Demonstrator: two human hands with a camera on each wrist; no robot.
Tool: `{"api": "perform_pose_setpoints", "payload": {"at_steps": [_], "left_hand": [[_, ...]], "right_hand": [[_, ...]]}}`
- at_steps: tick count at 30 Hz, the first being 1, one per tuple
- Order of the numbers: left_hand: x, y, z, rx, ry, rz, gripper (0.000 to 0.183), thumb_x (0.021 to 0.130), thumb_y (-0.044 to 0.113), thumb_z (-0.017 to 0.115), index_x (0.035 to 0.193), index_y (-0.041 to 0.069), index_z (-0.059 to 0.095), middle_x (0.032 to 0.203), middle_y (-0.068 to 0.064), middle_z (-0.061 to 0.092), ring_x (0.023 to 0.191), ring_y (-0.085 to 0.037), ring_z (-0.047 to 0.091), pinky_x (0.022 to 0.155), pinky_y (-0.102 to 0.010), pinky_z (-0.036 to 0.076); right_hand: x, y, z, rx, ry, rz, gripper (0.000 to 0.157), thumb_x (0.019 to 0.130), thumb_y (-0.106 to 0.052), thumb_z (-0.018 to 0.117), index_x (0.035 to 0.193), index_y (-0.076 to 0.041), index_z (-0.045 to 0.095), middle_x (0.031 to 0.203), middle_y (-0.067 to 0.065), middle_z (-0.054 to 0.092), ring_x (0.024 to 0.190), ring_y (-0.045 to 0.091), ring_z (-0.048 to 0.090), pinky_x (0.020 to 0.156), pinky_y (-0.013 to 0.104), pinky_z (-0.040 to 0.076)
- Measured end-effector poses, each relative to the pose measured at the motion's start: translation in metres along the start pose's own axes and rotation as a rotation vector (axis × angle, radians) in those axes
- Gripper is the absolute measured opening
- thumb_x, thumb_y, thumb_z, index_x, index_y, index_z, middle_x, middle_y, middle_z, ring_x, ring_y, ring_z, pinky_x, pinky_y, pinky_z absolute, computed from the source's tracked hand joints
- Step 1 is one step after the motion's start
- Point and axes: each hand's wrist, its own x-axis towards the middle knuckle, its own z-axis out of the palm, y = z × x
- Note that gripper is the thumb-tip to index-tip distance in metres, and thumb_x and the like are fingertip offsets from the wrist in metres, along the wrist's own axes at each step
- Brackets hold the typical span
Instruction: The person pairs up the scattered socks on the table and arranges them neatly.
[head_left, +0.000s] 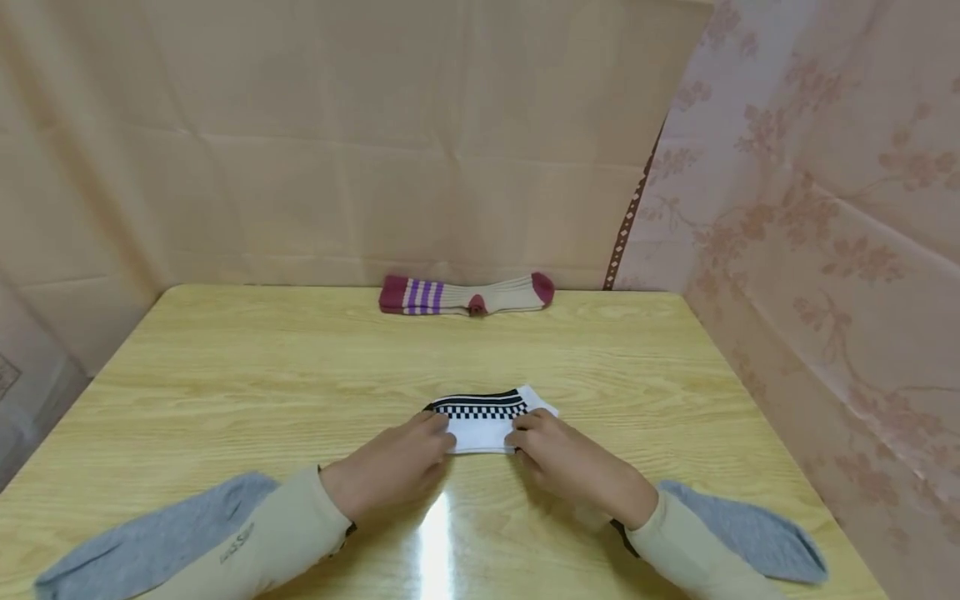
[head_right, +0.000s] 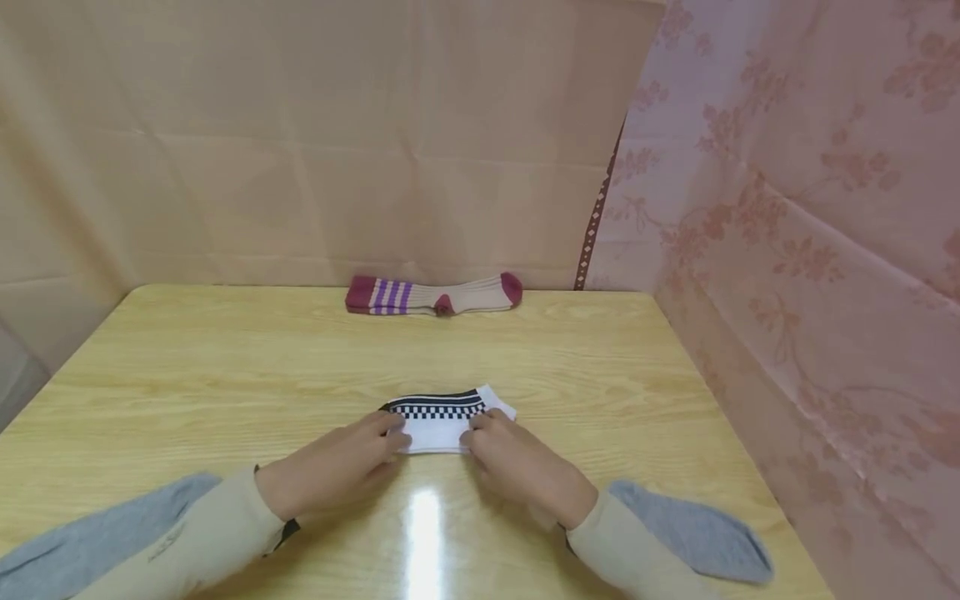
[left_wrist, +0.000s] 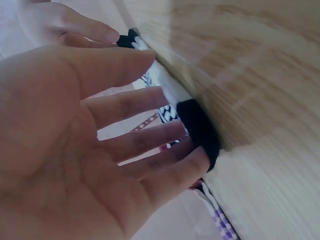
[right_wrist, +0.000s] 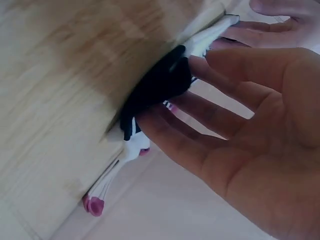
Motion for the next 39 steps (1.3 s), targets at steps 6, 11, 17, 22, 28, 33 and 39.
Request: {"api": "perform_pose_setpoints", "payload": {"at_steps": [6,11,17,22,28,33,39], "left_hand": [[-0.002,-0.007,-0.001,-0.054,-0.020,0.020,0.013,0.088,0.007,0.064,0.100,0.005,0.068,0.110,-0.009,0.060,0.104,-0.021,0.053,0.088,-0.034,0.053],[-0.001,-0.007,-0.004,-0.068,-0.044,0.019,0.017,0.087,0.008,0.065,0.104,0.006,0.067,0.110,-0.007,0.058,0.102,-0.020,0.050,0.088,-0.034,0.052],[-0.002,-0.008,-0.002,-0.071,-0.060,0.016,0.024,0.088,0.010,0.066,0.112,0.005,0.066,0.117,-0.010,0.057,0.108,-0.022,0.051,0.093,-0.037,0.051],[-0.001,-0.008,-0.004,-0.076,-0.074,0.010,0.027,0.089,0.012,0.068,0.114,0.004,0.065,0.118,-0.010,0.057,0.108,-0.022,0.051,0.093,-0.038,0.051],[0.003,-0.010,-0.005,-0.066,-0.098,0.001,0.023,0.088,0.013,0.069,0.109,0.005,0.067,0.106,-0.006,0.057,0.096,-0.018,0.049,0.084,-0.035,0.051],[0.004,-0.010,-0.005,-0.080,-0.112,-0.024,0.025,0.088,0.013,0.068,0.111,0.004,0.067,0.106,-0.007,0.057,0.096,-0.019,0.049,0.084,-0.036,0.052],[0.009,-0.010,-0.004,-0.082,-0.115,-0.004,0.026,0.087,0.011,0.068,0.111,0.003,0.066,0.106,-0.007,0.057,0.096,-0.019,0.049,0.083,-0.035,0.052]], "right_hand": [[0.001,0.001,0.004,-0.047,0.082,-0.046,0.014,0.090,-0.003,0.067,0.103,-0.007,0.072,0.105,0.009,0.067,0.100,0.025,0.061,0.090,0.038,0.053],[0.000,0.000,0.007,-0.057,0.110,-0.045,0.013,0.090,-0.006,0.067,0.102,-0.009,0.071,0.103,0.008,0.066,0.099,0.025,0.061,0.088,0.039,0.053],[-0.001,0.002,0.009,-0.033,0.093,-0.022,0.016,0.094,-0.005,0.063,0.109,-0.007,0.068,0.111,0.010,0.063,0.108,0.026,0.057,0.093,0.039,0.052],[0.000,0.002,0.011,-0.032,0.089,-0.023,0.021,0.094,-0.004,0.063,0.114,-0.008,0.065,0.114,0.010,0.061,0.110,0.027,0.055,0.093,0.041,0.052],[0.003,0.000,0.013,-0.074,0.077,-0.034,0.031,0.092,-0.003,0.066,0.122,-0.007,0.062,0.115,0.011,0.057,0.110,0.028,0.053,0.091,0.040,0.053],[0.005,-0.001,0.014,-0.105,0.081,-0.036,0.032,0.092,-0.006,0.066,0.124,-0.008,0.062,0.115,0.012,0.058,0.110,0.027,0.053,0.089,0.039,0.054],[0.004,0.000,0.013,-0.090,0.081,-0.022,0.030,0.092,-0.006,0.067,0.121,-0.008,0.064,0.113,0.012,0.059,0.108,0.028,0.054,0.088,0.040,0.054]]}}
